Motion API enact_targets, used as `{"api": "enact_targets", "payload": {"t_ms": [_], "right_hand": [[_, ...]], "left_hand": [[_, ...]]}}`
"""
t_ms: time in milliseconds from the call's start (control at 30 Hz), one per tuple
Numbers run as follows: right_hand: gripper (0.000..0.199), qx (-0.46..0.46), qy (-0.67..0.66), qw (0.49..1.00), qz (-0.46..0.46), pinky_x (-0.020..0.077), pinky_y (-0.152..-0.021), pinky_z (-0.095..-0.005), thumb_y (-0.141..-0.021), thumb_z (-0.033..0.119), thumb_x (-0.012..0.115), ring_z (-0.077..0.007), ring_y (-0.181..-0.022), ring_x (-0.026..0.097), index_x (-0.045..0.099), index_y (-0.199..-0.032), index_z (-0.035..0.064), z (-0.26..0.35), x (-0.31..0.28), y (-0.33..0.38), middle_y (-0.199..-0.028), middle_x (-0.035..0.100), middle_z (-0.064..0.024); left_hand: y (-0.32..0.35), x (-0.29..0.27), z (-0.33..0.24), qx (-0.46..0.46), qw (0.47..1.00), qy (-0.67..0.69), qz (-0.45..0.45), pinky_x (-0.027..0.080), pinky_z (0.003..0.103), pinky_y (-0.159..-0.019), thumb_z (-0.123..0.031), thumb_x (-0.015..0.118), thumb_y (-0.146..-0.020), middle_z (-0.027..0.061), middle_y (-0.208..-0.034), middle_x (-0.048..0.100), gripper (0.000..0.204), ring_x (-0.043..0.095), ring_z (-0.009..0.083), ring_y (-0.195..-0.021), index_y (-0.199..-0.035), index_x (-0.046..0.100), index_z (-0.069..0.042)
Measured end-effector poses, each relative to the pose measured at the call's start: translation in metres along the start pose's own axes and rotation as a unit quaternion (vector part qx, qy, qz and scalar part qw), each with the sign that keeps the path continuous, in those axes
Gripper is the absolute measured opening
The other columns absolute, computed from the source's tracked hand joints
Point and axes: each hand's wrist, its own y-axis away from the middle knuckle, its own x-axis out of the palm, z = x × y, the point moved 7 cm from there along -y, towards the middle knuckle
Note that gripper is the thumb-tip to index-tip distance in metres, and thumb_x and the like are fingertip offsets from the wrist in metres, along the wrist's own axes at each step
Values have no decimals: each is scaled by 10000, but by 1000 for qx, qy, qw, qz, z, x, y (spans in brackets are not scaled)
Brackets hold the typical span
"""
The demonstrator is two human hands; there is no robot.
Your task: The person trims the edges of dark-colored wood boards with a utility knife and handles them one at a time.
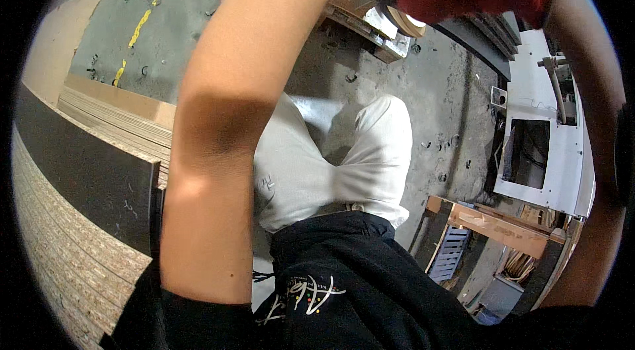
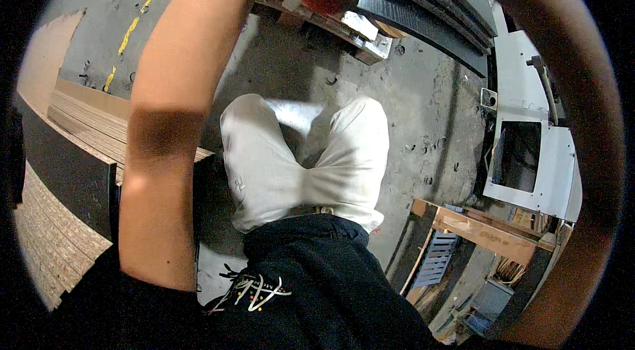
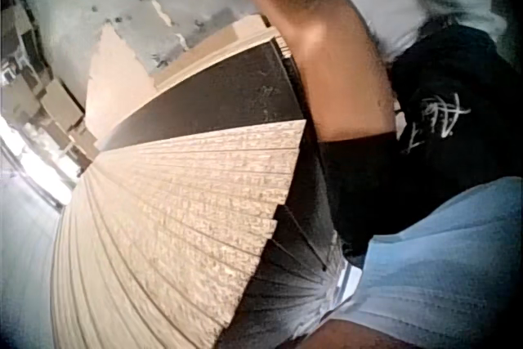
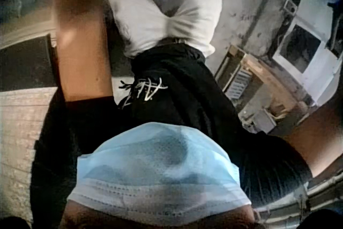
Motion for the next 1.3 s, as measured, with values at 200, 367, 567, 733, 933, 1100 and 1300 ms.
{"api": "enact_targets", "payload": {"t_ms": [200, 367, 567, 733, 933, 1100, 1300], "right_hand": [[248, -34, 122, 991, -44, 592, -762, -345, -903, 90, 695, -220, -876, 736, 697, -1150, 114, 19, 3, 20, -949, 731, -80], [219, -64, 310, 944, -93, 577, -706, -345, -921, 162, 704, -217, -811, 732, 690, -1138, 135, 30, -7, 40, -885, 720, -80], [323, 70, 110, 991, 25, 580, -789, -431, -940, 285, 673, -329, -825, 728, 693, -1219, 123, 2, -15, 67, -863, 725, -163], [417, 68, 94, 992, 40, 545, -793, -465, -912, 244, 706, -367, -872, 694, 662, -1309, 124, 2, -32, 52, -959, 714, -173], [384, 39, 162, 983, 72, 578, -862, -413, -925, 253, 698, -318, -873, 721, 686, -1286, 125, -6, -28, 39, -985, 733, -164], [372, 47, 125, 986, 95, 590, -847, -408, -898, 217, 726, -305, -857, 730, 705, -1259, 128, -5, -28, 28, -986, 739, -154], [383, 26, 122, 990, 59, 597, -824, -403, -877, 158, 735, -307, -840, 736, 705, -1256, 117, -1, -20, 36, -991, 747, -146]], "left_hand": [[1, 2, 10, -12, 1000, -7, 3, 395, 450, -1133, -662, 520, -907, 137, -1449, 599, 689, 536, 315, -1368, -1358, 659, -159], [-7, 1, -2, 1, 1000, 1, 0, 389, 452, -1139, -664, 518, -910, 133, -1455, 595, 688, 530, 314, -1374, -1362, 656, -164], [-11, 12, -3, 4, 1000, -11, 0, 379, 486, -1142, -676, 502, -896, 154, -1442, 600, 695, 540, 330, -1359, -1339, 673, -168], [-5, 6, 0, -8, 1000, -12, 1, 373, 484, -1144, -701, 482, -902, 161, -1451, 592, 716, 527, 336, -1375, -1341, 672, -168], [-13, 12, -4, -6, 1000, -7, 1, 361, 485, -1151, -734, 487, -882, 154, -1463, 584, 761, 516, 334, -1389, -1359, 661, -168], [-5, 7, 6, -24, 1000, -12, 11, 355, 487, -1155, -750, 492, -867, 148, -1472, 578, 786, 511, 330, -1396, -1372, 652, -169], [-9, 9, -4, -11, 1000, 2, 17, 347, 490, -1159, -769, 499, -851, 139, -1484, 571, 818, 505, 325, -1405, -1388, 641, -169]]}}
